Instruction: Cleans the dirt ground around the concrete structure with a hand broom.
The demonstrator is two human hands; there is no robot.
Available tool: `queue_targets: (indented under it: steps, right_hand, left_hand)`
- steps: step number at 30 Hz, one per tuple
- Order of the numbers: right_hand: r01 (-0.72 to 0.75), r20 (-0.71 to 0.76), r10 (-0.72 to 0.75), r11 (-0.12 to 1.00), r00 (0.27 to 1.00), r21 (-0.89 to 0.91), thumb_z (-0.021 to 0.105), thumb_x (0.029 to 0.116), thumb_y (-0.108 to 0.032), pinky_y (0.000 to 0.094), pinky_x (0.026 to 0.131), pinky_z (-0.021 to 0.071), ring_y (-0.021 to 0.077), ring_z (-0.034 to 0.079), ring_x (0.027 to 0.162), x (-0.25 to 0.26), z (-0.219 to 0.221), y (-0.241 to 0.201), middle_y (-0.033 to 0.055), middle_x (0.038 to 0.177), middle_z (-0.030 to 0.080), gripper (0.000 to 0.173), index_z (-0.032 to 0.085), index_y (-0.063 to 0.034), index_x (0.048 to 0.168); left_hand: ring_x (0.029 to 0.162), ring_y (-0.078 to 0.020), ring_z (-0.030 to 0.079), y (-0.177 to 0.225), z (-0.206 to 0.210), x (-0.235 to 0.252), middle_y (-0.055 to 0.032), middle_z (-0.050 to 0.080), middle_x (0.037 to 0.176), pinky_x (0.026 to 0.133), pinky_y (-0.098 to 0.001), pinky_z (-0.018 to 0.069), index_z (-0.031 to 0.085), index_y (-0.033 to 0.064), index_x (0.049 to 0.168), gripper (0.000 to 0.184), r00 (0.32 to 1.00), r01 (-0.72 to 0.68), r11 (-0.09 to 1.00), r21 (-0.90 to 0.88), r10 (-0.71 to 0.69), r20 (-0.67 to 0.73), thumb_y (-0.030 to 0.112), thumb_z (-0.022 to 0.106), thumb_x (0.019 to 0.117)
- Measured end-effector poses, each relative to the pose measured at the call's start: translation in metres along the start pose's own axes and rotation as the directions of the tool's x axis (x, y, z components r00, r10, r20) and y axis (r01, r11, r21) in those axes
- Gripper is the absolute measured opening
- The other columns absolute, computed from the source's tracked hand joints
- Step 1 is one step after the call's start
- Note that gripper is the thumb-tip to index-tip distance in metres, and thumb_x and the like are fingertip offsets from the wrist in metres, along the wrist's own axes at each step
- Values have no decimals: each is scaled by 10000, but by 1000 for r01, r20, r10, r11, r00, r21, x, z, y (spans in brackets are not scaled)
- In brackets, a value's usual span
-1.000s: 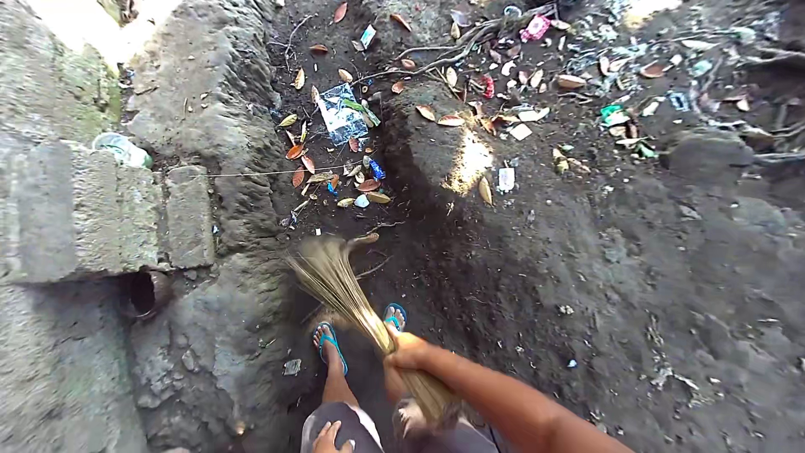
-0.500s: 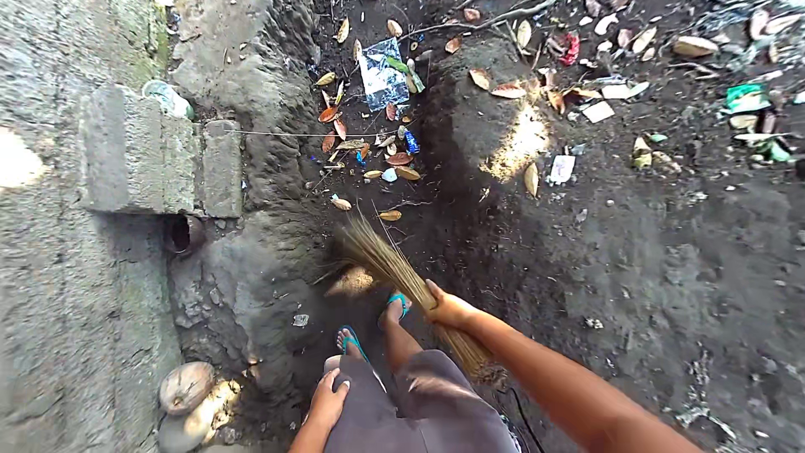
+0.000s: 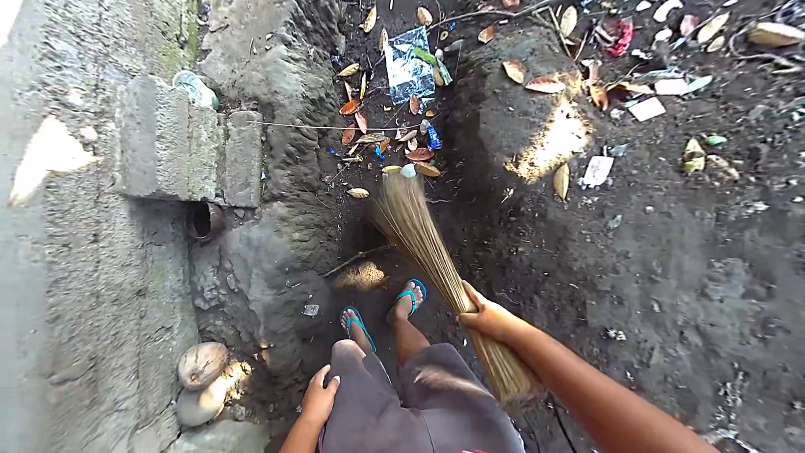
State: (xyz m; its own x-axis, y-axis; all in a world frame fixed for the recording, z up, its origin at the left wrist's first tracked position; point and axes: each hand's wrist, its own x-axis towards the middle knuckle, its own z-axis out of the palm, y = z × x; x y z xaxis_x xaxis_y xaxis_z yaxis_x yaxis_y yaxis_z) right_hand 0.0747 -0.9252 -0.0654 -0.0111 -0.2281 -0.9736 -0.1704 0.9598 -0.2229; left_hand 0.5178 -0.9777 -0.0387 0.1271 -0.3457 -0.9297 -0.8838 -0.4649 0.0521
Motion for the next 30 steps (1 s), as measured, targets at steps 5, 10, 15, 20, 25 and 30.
queue_targets:
  steps: [5,10,15,20,25,30]
  right_hand:
    - [21,204,-52,988,978,152,760,872,-235,556,996,521,323,629,1211,-46,31,10,183,1466,535,1047,69,-353,1651]
    - [115,158,-92,984,983,-139,810,844,-155,616,1071,449,410,552,1307,53,34,-72,246,1462,523,1034,162,-193,1648]
    - [252,-183,-202,915,962,315,766,852,-178,549,1011,514,346,610,1235,87,41,-108,230,1450,532,1068,69,-222,1660]
    - [265,-318,-74,744,945,613,680,924,-195,532,950,545,330,619,1205,-22,84,-52,208,1553,427,990,21,-264,1661]
    - [-71,-118,199,742,973,667,671,985,-270,469,856,565,277,684,946,-23,137,-57,211,1100,678,539,487,-5,1416]
    - [47,29,-76,837,997,546,765,879,-188,511,949,557,317,666,1119,18,174,-113,219,1360,590,982,144,-199,1640]
  left_hand:
    - [1466,-300,445,12,5,4,-192,477,1561,1229,-473,336,500,47,1509,533,998,-32,998,46,29,60,325,564,1058]
    - [1489,-265,415,56,0,12,-164,450,1588,1246,-436,313,502,66,1512,526,985,-149,983,110,138,104,311,574,1052]
    - [1490,-284,411,39,-7,20,-180,459,1579,1248,-444,307,505,43,1504,529,977,-181,978,108,167,130,299,581,1048]
    - [1476,-293,434,4,-31,39,-182,473,1568,1240,-464,320,506,52,1509,551,978,-136,979,149,109,179,337,581,1043]
    - [1467,-291,446,4,-63,64,-179,491,1554,1236,-454,327,508,51,1503,535,972,-193,970,149,168,167,309,587,1042]
    - [1463,-307,449,-8,-91,78,-193,491,1549,1235,-466,329,516,45,1496,537,956,-247,957,152,215,200,311,593,1036]
